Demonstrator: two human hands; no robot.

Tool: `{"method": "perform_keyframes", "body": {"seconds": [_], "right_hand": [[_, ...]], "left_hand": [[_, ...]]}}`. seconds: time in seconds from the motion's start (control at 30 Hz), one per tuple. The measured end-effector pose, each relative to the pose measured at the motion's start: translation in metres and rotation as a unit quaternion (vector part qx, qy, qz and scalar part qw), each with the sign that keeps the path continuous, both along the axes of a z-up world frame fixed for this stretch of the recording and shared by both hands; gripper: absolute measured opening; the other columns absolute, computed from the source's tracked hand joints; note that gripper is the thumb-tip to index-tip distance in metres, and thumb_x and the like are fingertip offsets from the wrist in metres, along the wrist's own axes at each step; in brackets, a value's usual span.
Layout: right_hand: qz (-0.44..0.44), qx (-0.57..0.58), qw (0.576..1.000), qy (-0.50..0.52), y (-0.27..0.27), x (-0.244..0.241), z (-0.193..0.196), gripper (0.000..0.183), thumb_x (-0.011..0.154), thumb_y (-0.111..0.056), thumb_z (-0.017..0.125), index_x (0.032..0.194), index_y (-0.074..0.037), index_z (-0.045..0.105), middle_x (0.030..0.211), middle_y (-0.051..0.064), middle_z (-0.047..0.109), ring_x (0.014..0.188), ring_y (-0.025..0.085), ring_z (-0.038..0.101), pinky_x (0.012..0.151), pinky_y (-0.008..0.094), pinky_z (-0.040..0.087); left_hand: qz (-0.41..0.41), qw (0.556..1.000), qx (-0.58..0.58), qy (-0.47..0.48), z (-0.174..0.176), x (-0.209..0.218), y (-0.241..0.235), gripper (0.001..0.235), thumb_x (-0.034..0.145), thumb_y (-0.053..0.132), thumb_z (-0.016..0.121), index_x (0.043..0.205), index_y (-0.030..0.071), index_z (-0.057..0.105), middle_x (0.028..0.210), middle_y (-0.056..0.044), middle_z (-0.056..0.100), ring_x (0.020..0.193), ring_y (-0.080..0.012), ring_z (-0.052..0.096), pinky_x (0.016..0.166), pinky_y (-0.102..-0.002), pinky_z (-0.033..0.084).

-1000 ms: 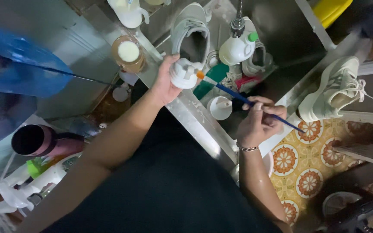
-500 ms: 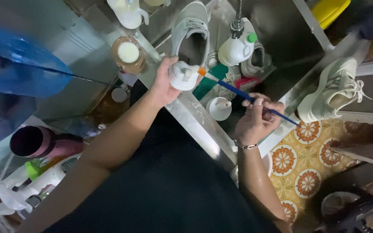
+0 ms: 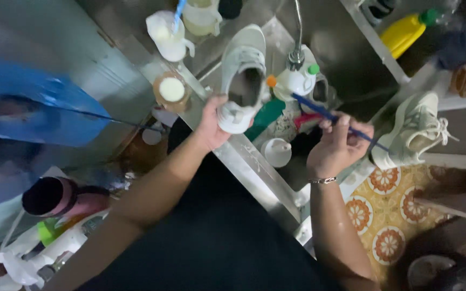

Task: Cleaning a pair of white sneakers and applying white shoe dye or paint with a paintbrush.

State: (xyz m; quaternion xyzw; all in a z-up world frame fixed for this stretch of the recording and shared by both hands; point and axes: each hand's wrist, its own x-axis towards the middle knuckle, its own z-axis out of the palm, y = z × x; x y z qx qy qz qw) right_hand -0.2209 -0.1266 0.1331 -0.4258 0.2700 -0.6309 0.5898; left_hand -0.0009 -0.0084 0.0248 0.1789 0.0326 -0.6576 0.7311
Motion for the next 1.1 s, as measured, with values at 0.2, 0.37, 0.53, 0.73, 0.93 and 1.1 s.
{"method": "perform_keyframes", "body": {"seconds": [0.2, 0.37, 0.53, 0.73, 0.93, 1.1], "right_hand": [[0.020, -0.114, 0.989, 0.087, -0.047, 0.109, 0.045, 0.023, 0.106, 0.005, 0.069, 0.109, -0.007, 0.050, 0.105, 0.013, 0.067, 0.087, 0.022, 0.070, 0.073, 0.032, 0.059], [0.156, -0.319, 0.909, 0.217, -0.086, 0.212, 0.040, 0.020, 0.104, 0.006, 0.074, 0.110, -0.003, 0.056, 0.105, 0.011, 0.065, 0.090, 0.018, 0.071, 0.080, 0.031, 0.064], [0.184, -0.382, 0.827, 0.368, -0.084, 0.270, 0.035, 0.016, 0.091, 0.007, 0.076, 0.095, -0.003, 0.063, 0.086, 0.008, 0.074, 0.078, 0.016, 0.076, 0.070, 0.030, 0.060], [0.221, -0.262, 0.903, 0.259, -0.113, 0.258, 0.011, 0.017, 0.095, 0.005, 0.074, 0.101, -0.006, 0.062, 0.093, 0.008, 0.073, 0.081, 0.020, 0.079, 0.073, 0.034, 0.066], [0.164, -0.002, 0.985, 0.054, -0.108, 0.146, 0.050, 0.020, 0.100, 0.003, 0.071, 0.105, -0.005, 0.054, 0.097, 0.014, 0.068, 0.078, 0.027, 0.073, 0.070, 0.038, 0.064], [0.121, 0.034, 0.991, 0.036, -0.088, 0.058, 0.050, 0.020, 0.106, 0.006, 0.069, 0.107, -0.003, 0.051, 0.097, 0.013, 0.063, 0.081, 0.027, 0.068, 0.076, 0.039, 0.060]], "left_hand": [[0.003, 1.000, 0.014, 0.022, -0.074, -0.003, -0.006, 0.045, 0.100, 0.039, 0.059, 0.124, 0.001, 0.061, 0.116, -0.018, 0.072, 0.105, -0.0362, 0.072, 0.094, -0.054, 0.060], [0.000, 0.999, -0.034, 0.005, -0.026, 0.001, -0.004, 0.050, 0.105, 0.049, 0.052, 0.135, 0.009, 0.060, 0.118, -0.013, 0.073, 0.103, -0.0313, 0.072, 0.092, -0.050, 0.057], [-0.012, 1.000, -0.027, 0.009, -0.022, 0.002, -0.009, 0.062, 0.105, 0.059, 0.039, 0.140, 0.010, 0.058, 0.123, -0.011, 0.072, 0.108, -0.0274, 0.070, 0.097, -0.045, 0.055], [-0.012, 1.000, -0.009, 0.008, -0.018, 0.003, -0.008, 0.059, 0.108, 0.055, 0.037, 0.144, 0.010, 0.053, 0.132, -0.009, 0.067, 0.116, -0.0253, 0.067, 0.105, -0.044, 0.051], [0.002, 0.998, -0.057, -0.006, -0.010, -0.001, -0.008, 0.054, 0.109, 0.046, 0.040, 0.151, 0.012, 0.047, 0.143, -0.007, 0.061, 0.129, -0.0237, 0.061, 0.113, -0.044, 0.046], [0.024, 0.998, -0.052, -0.022, -0.010, 0.002, -0.006, 0.047, 0.109, 0.037, 0.044, 0.150, 0.015, 0.046, 0.143, -0.004, 0.061, 0.132, -0.0221, 0.059, 0.115, -0.044, 0.045]]}}
